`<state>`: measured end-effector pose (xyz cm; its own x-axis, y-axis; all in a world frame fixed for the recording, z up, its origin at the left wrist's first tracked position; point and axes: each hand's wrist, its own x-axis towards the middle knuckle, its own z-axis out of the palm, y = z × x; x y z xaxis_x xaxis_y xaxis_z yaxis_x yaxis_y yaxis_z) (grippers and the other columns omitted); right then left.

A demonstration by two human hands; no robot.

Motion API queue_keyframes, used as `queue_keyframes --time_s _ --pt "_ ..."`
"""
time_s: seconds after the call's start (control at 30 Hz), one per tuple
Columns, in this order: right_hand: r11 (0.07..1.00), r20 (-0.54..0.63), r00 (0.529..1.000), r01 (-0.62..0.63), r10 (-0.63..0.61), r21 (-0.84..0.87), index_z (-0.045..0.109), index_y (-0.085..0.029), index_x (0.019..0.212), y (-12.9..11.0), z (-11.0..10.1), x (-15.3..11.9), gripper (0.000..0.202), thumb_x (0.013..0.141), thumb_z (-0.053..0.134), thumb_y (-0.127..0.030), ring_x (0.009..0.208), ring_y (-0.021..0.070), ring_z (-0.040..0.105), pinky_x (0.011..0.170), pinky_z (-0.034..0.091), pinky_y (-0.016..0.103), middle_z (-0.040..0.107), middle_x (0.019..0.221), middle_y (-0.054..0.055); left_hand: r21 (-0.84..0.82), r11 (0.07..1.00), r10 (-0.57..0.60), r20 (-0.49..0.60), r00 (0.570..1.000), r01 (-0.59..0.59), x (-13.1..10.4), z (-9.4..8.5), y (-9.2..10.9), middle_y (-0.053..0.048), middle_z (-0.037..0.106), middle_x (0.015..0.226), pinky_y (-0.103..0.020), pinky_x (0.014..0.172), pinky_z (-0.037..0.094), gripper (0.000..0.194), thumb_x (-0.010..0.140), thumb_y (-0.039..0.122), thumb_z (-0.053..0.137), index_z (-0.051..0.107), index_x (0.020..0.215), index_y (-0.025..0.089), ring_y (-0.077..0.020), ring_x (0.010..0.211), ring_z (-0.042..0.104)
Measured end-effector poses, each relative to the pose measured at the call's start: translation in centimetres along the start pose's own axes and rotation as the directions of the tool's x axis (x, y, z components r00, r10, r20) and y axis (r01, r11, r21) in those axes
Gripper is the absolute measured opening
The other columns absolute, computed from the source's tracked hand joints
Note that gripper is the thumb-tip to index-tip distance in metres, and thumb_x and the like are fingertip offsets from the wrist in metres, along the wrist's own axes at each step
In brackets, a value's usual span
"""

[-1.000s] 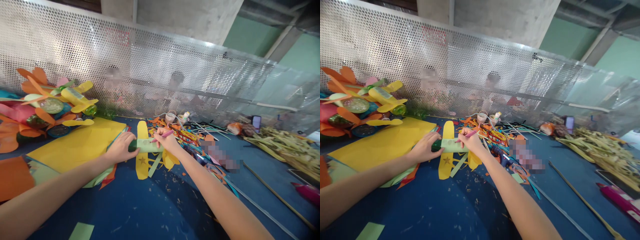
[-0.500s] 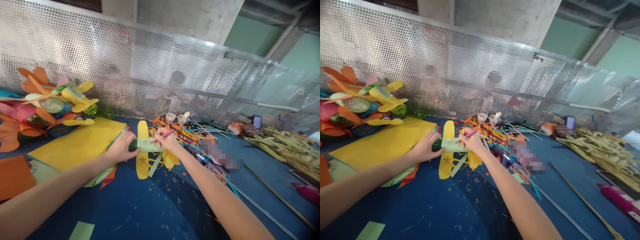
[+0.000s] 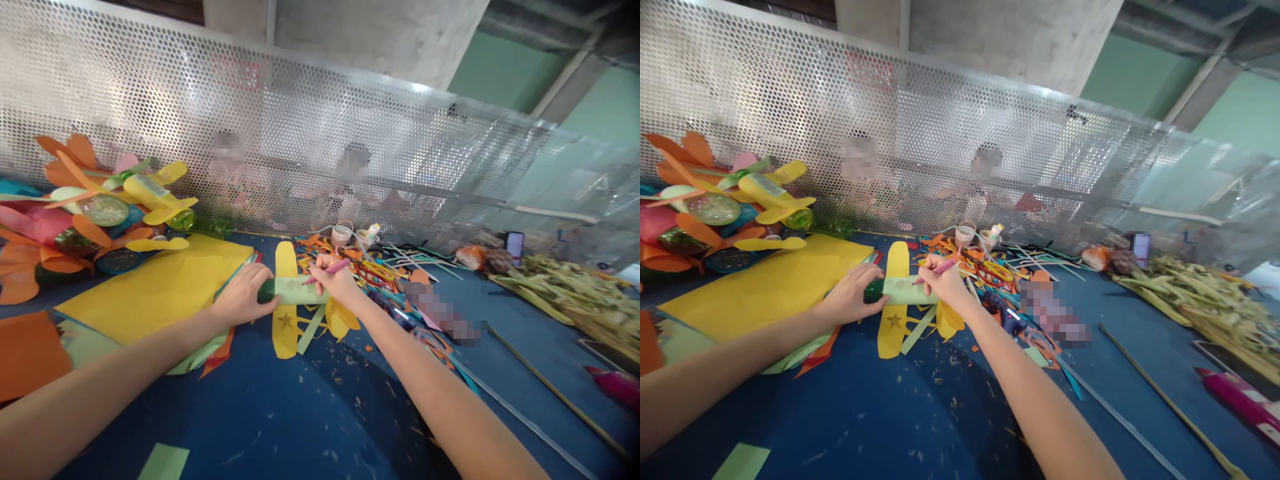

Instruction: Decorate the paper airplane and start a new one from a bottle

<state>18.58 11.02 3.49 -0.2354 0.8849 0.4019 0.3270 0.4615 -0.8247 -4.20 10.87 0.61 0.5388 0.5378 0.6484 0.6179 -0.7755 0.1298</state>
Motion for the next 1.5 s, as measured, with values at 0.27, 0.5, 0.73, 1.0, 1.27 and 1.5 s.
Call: queue_keyframes --time_s 0.27,0.5,0.73,1.0,1.27,1.5 --pt "0.999 0.07 0.997 0.019 -0.022 0.042 0.038 -0.022 0.059 -0.1 -0.1 0.0 0.024 0.078 0.051 -0.015 0.037 0.0083 0.049 0.067 0.047 0.027 0.047 0.033 -0.011 -0.003 1.0 0.007 0.001 1.0 -0.007 0.1 -0.1 0.1 -0.008 0.055 0.092 -0.038 0.084 0.043 0.02 0.077 0.032 0.055 0.044 0.088 0.019 -0.024 0.095 0.052" --pt "0.996 0.061 0.998 -0.013 0.008 0.086 0.042 -0.022 0.064 -0.9 0.3 -0.4 0.025 0.083 0.053 -0.034 0.043 0.0103 0.054 0.057 0.043 0.024 0.053 0.039 -0.007 -0.003 1.0 0.009 -0.007 1.0 -0.009 0.0 0.0 0.0 -0.008 0.055 0.09 -0.038 0.083 0.043 0.02 0.076 0.032 0.055 0.045 0.087 0.019 -0.0235 0.091 0.052" --pt "0.995 -0.206 0.977 0.075 -0.061 0.059 0.049 -0.023 0.074 -3.2 -1.1 0.2 0.029 0.084 0.05 -0.05 0.047 0.0114 0.051 0.052 0.04 0.024 0.055 0.049 -0.005 -0.006 1.0 0.016 -0.027 1.0 -0.016 0.0 0.1 -0.1 -0.007 0.055 0.089 -0.04 0.081 0.044 0.019 0.076 0.031 0.055 0.045 0.087 0.02 -0.0243 0.09 0.053" --pt "0.996 -0.211 0.976 0.047 -0.061 -0.072 0.051 -0.022 0.068 -1.8 -0.8 -1.0 0.033 0.086 0.044 -0.048 0.054 0.0134 0.048 0.055 0.039 0.027 0.046 0.055 -0.003 0.008 0.999 0.034 -0.034 0.999 -0.034 0.0 -0.1 0.0 -0.007 0.055 0.09 -0.04 0.082 0.043 0.019 0.074 0.031 0.055 0.044 0.085 0.02 -0.0248 0.092 0.052" --pt "0.995 -0.275 0.959 0.039 -0.062 -0.089 0.041 -0.022 0.06 -0.4 -0.3 -3.0 0.035 0.083 0.053 -0.045 0.045 0.0112 0.045 0.055 0.038 0.025 0.044 0.046 -0.006 0.013 0.998 0.07 -0.056 0.996 -0.069 0.0 -0.1 0.1 -0.008 0.056 0.091 -0.041 0.084 0.043 0.02 0.074 0.033 0.055 0.045 0.087 0.02 -0.0252 0.094 0.053" --pt "0.996 -0.314 0.947 0.037 -0.059 -0.078 0.04 -0.023 0.059 -0.4 0.0 -3.2 0.033 0.083 0.054 -0.041 0.045 0.0123 0.048 0.056 0.042 0.026 0.049 0.046 -0.005 0.048 0.996 0.08 -0.031 0.996 -0.079 0.1 -0.1 0.2 -0.009 0.057 0.094 -0.042 0.085 0.042 0.02 0.075 0.034 0.055 0.047 0.087 0.02 -0.0262 0.097 0.053"
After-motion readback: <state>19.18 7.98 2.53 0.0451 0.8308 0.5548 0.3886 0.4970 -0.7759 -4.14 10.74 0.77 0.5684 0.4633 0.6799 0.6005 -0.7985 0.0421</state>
